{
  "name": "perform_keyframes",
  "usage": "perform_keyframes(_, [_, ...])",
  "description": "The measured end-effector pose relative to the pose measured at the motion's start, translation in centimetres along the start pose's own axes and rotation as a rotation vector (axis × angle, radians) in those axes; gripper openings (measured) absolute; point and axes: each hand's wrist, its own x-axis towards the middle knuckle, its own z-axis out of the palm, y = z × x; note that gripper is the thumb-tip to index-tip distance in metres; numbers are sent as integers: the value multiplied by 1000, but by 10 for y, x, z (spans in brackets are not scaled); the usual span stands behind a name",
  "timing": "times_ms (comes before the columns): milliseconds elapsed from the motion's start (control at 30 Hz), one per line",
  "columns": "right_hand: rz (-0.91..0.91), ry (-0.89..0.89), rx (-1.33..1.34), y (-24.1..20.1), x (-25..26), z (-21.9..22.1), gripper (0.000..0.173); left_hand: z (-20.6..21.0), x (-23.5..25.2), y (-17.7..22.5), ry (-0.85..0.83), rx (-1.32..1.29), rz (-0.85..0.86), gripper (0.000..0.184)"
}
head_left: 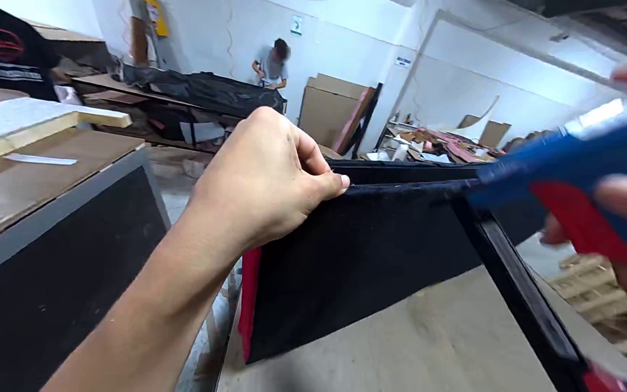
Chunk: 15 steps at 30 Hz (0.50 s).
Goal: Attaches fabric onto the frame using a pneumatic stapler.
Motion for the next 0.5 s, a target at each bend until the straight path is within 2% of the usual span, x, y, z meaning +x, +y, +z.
perform_keyframes(67, [-19, -64, -51, -31, 23, 6, 46, 2, -2, -1, 3, -25, -3, 20])
perform_keyframes(167, [-10, -268, -219, -73, 44, 14, 68, 3, -1, -1, 1, -51, -34, 20])
perform_keyframes(233, [42, -342, -272, -88, 49, 21, 75, 1, 2, -2, -23, -34, -59, 22])
perform_keyframes(500, [86, -294, -289, -81, 52, 42, 86, 0, 4, -3, -27, -11, -44, 20])
